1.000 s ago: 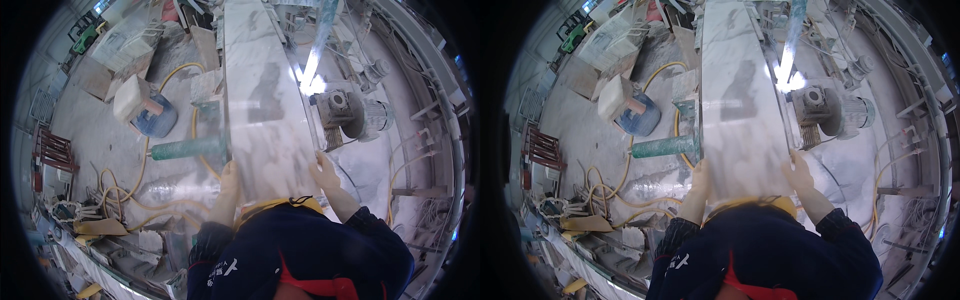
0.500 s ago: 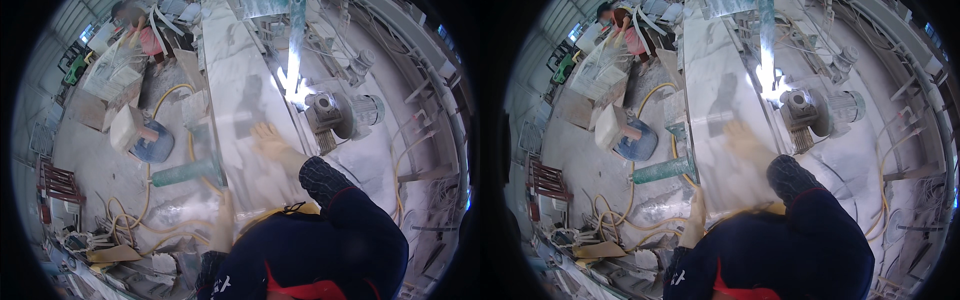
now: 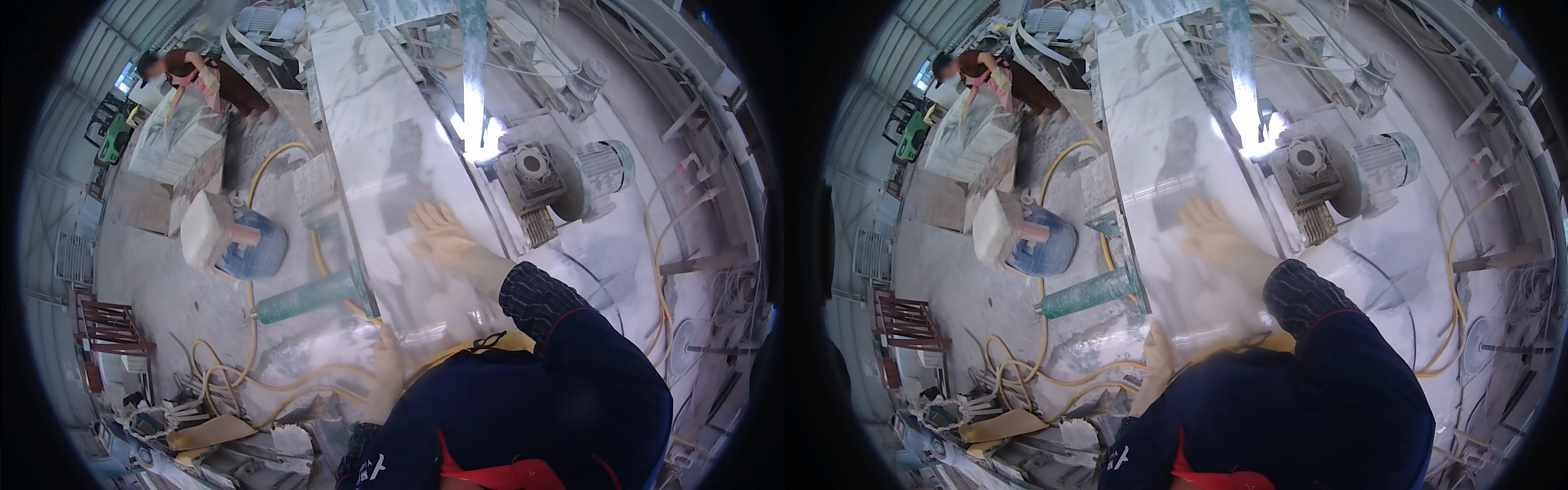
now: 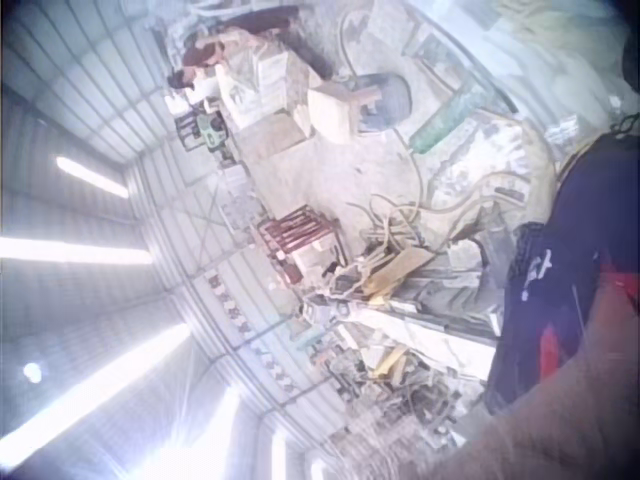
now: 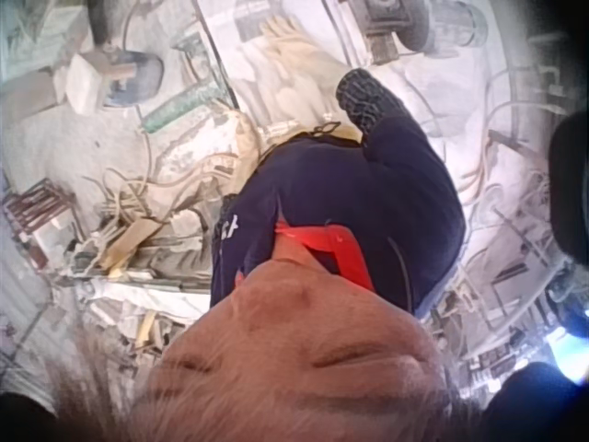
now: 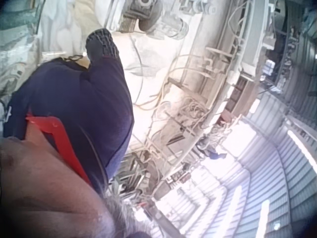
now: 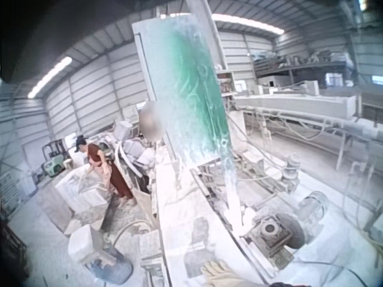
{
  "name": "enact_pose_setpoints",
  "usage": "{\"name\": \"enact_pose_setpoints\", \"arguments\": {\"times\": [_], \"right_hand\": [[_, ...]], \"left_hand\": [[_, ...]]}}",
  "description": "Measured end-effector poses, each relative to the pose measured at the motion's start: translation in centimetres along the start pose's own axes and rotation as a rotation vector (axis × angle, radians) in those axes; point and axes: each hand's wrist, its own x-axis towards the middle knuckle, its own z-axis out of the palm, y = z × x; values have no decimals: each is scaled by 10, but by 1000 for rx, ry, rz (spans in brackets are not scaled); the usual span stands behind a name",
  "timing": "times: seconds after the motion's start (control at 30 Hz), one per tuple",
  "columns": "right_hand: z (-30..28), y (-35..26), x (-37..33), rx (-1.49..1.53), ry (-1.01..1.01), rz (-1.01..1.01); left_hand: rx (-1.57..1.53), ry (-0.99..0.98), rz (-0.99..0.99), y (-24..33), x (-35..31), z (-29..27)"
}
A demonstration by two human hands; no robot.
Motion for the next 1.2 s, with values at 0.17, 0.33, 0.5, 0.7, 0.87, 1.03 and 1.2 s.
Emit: {"name": "enact_pose_setpoints", "arguments": {"times": [0.17,0.33,0.5,0.7,0.87,1.03,1.2], "right_hand": [[-4,0,1,20,-36,1],[-5,-2,5,7,2,-10],[-6,-1,10,12,10,1],[-9,-3,11,38,-30,31],[-12,-3,15,47,-27,30],[-5,-2,18,35,98,-4],[-11,0,20,-4,8,-18]], "left_hand": [[-39,-19,-110,3,1,-1],[-32,28,-18,11,0,1],[-78,-9,-69,22,4,-1],[14,3,-78,46,-1,-5],[106,59,-29,58,0,-4],[90,10,8,36,12,-8],[-91,-91,-228,4,36,-13]]}}
